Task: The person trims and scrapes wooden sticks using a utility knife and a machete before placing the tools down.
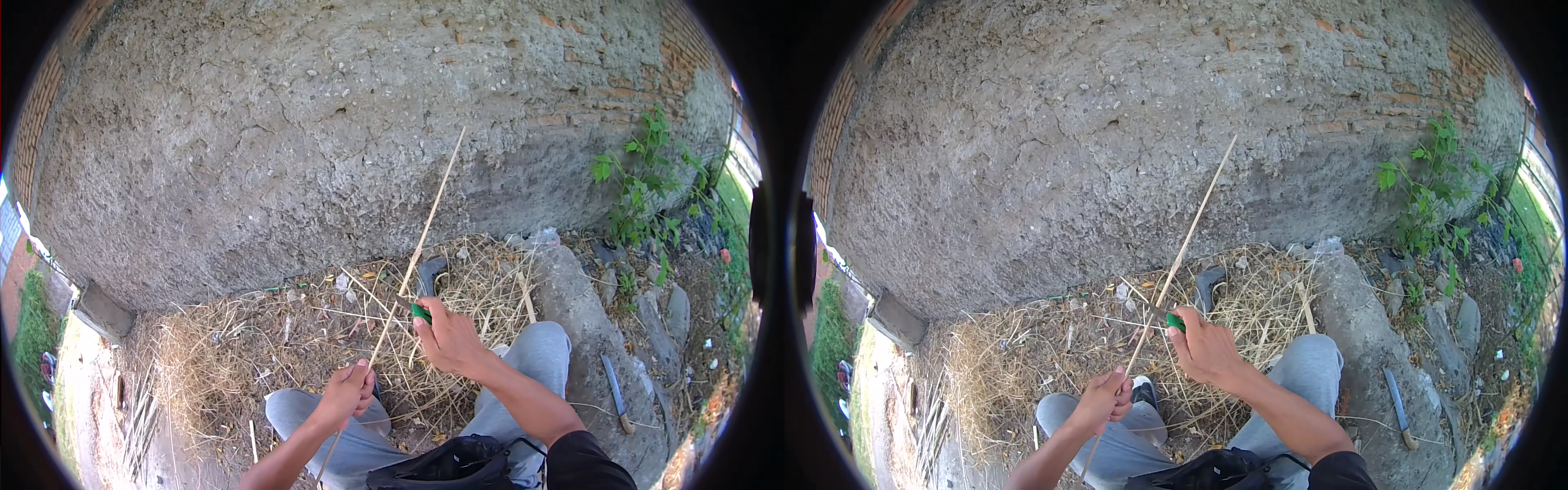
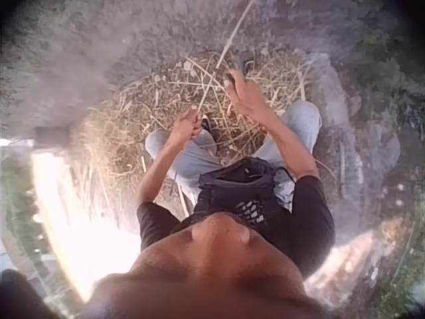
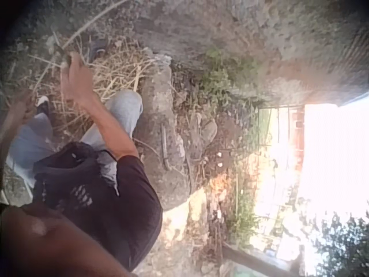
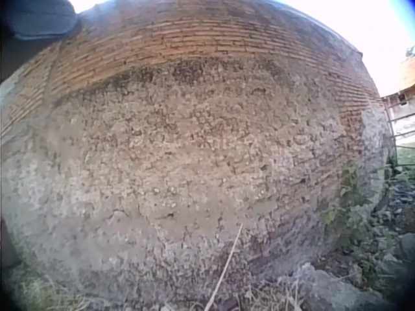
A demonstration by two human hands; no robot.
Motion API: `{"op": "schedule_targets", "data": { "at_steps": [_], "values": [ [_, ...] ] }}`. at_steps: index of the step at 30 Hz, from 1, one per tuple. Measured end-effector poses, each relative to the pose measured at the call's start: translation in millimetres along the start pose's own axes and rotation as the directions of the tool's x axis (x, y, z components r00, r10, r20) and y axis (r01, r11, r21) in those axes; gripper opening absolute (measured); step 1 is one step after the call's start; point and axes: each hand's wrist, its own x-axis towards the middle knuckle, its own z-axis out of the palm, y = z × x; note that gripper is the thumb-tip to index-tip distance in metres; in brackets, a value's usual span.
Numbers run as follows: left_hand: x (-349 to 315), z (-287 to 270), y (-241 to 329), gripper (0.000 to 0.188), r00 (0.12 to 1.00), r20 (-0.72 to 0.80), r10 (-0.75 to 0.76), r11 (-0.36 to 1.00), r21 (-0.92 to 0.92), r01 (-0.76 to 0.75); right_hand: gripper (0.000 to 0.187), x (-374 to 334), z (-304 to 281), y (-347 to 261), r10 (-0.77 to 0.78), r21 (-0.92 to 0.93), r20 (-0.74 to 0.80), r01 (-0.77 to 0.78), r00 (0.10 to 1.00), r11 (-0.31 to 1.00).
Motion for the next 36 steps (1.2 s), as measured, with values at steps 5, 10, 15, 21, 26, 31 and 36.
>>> {"op": "schedule_targets", "data": {
  "at_steps": [5, 10, 15, 21, 26, 31, 36],
  "values": [
    [3, -6, -12, 0.039, 1.000, 0.002, -0.012, 0.998, -0.054, 0.012, 0.024, -3, 17, 1, -0.293, 0.123, -0.165, 0.315, 0.942, 0.941],
    [4, -12, -18, 0.038, 1.000, 0.003, -0.009, 0.994, -0.106, 0.009, 0.028, -10, 23, -5, -0.346, 0.047, -0.101, 0.352, 0.933, 0.935],
    [3, -15, -18, 0.039, 1.000, 0.019, 0.002, 0.995, -0.104, 0.000, 0.023, -9, 25, -3, -0.270, 0.087, -0.157, 0.285, 0.950, 0.955],
    [2, -12, -16, 0.040, 1.000, 0.010, 0.023, 0.998, -0.055, -0.023, 0.011, -5, 23, 2, -0.322, 0.115, -0.147, 0.340, 0.935, 0.934],
    [0, -13, -22, 0.041, 1.000, 0.024, 0.008, 1.000, -0.030, -0.008, 0.014, -4, 20, 0, -0.267, 0.083, -0.121, 0.278, 0.956, 0.957],
    [-18, -15, -39, 0.043, 0.999, 0.034, -0.037, 0.999, 0.016, 0.037, 0.013, 25, 2, 32, -0.207, 0.072, -0.272, 0.235, 0.940, 0.969],
    [-26, -25, -46, 0.040, 1.000, 0.002, -0.016, 1.000, 0.015, 0.016, 0.011, 20, 10, 31, -0.198, -0.018, -0.224, 0.199, 0.954, 0.980]
  ]
}}
